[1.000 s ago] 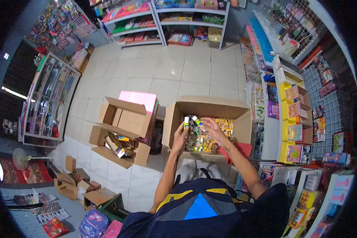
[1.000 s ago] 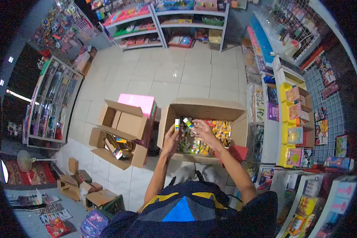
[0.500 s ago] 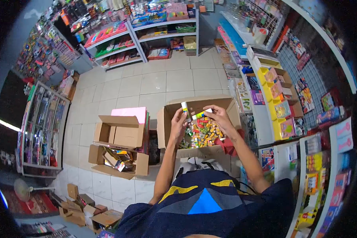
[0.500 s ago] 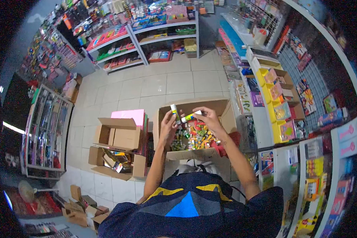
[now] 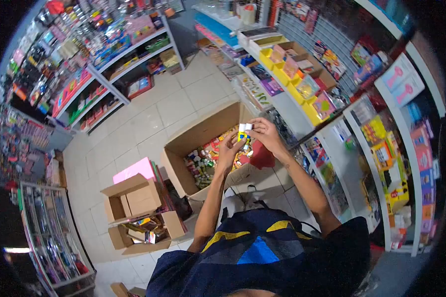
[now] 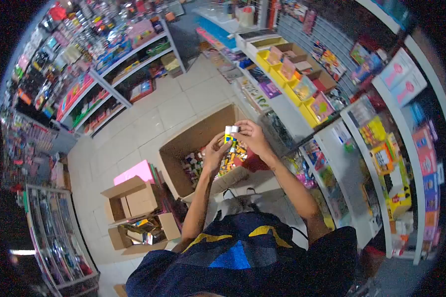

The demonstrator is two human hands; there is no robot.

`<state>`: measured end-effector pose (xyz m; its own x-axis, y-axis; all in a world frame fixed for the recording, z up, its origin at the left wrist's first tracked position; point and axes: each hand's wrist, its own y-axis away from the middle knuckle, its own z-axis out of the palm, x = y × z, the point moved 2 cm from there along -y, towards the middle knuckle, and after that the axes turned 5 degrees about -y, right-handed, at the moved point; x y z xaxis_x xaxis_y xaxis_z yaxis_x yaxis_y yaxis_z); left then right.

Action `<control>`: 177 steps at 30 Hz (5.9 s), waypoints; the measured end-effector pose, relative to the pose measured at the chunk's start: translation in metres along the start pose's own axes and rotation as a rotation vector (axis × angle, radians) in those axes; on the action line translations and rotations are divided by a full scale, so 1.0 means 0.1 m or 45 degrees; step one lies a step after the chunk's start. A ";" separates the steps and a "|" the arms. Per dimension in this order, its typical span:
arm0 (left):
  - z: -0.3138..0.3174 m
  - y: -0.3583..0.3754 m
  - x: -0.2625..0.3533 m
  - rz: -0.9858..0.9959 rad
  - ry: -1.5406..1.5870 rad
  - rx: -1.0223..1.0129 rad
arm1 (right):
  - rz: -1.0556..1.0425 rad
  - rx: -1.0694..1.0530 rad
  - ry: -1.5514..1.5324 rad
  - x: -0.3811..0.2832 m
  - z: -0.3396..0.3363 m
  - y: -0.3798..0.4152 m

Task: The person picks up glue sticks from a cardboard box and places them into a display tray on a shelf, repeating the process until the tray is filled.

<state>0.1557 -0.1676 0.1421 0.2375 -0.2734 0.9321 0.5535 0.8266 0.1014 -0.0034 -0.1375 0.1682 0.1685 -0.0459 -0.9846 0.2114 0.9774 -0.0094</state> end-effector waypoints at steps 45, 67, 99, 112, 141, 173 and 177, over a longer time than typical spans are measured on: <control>5.71 0.64 -1.36 1.160 -1.070 -1.324 | -0.600 1.525 0.886 -1.94 -4.63 4.31; 5.77 0.36 -1.60 1.321 -1.186 -1.330 | -0.338 1.560 1.463 -1.65 -5.01 3.73; 5.71 0.52 -1.34 1.081 -0.766 -1.185 | -0.405 1.444 0.967 -1.72 -4.58 4.02; 5.71 0.82 -1.23 0.867 -0.501 -1.373 | -0.337 1.421 0.550 -1.71 -3.86 4.32; 5.74 0.60 -1.61 1.212 -1.204 -1.499 | -0.330 1.616 1.558 -1.70 -5.12 3.87; 5.76 0.53 -1.60 1.274 -1.237 -1.450 | -0.297 1.639 1.530 -1.63 -5.13 3.83; 5.77 0.54 -1.60 1.293 -1.166 -1.412 | -0.348 1.560 1.414 -1.54 -5.27 3.84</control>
<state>-0.3128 0.2040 0.1990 0.5335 0.7514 0.3884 0.8100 -0.3216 -0.4904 -0.4551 0.3533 0.2240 -0.6005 0.5056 -0.6195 0.7828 0.2140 -0.5842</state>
